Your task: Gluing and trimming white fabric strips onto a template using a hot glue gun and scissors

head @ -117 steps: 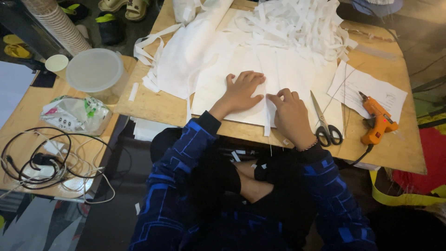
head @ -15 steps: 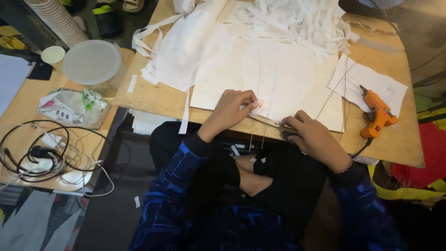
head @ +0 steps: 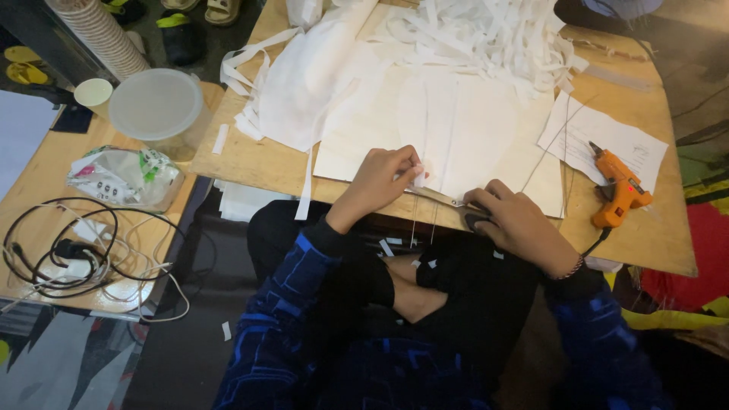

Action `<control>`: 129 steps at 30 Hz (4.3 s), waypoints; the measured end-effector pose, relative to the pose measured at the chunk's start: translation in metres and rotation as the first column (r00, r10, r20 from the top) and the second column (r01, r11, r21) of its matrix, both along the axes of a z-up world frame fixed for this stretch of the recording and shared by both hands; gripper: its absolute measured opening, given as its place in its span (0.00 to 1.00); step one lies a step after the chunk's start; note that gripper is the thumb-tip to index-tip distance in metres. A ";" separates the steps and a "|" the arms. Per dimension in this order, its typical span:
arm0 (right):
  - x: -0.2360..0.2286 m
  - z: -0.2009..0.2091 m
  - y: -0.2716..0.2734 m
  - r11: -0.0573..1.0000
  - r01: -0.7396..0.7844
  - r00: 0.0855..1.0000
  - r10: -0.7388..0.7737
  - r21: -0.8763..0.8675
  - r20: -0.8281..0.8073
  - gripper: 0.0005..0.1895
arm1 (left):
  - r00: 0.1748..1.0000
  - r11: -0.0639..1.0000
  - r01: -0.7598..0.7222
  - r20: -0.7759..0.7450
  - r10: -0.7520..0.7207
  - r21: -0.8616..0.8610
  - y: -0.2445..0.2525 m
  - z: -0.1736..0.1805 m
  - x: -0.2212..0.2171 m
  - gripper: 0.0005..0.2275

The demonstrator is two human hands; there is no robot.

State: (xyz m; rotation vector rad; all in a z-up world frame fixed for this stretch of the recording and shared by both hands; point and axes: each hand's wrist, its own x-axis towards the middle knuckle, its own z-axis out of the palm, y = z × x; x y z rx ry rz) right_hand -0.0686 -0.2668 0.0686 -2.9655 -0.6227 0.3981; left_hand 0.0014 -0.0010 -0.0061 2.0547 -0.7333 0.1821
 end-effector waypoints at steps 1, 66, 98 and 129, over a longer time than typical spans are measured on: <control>0.002 -0.004 -0.002 1.000 0.000 1.000 0.000 0.001 0.000 0.24 | 1.000 1.000 0.000 0.000 0.000 0.001 0.001 0.002 -0.001 0.04; -0.030 -0.006 -0.089 0.844 0.079 0.978 -0.168 0.530 0.122 0.20 | 0.865 0.923 -0.159 0.501 -0.042 0.352 0.008 -0.007 -0.042 0.05; 0.046 -0.025 -0.059 0.829 0.559 0.753 -0.522 0.029 0.400 0.16 | 0.827 0.781 -0.544 0.351 0.439 0.305 0.034 -0.006 0.009 0.07; -0.079 0.008 -0.103 0.822 -0.012 0.201 -0.556 0.570 0.806 0.06 | 0.750 0.793 -0.591 0.462 0.473 0.149 0.056 0.003 -0.030 0.04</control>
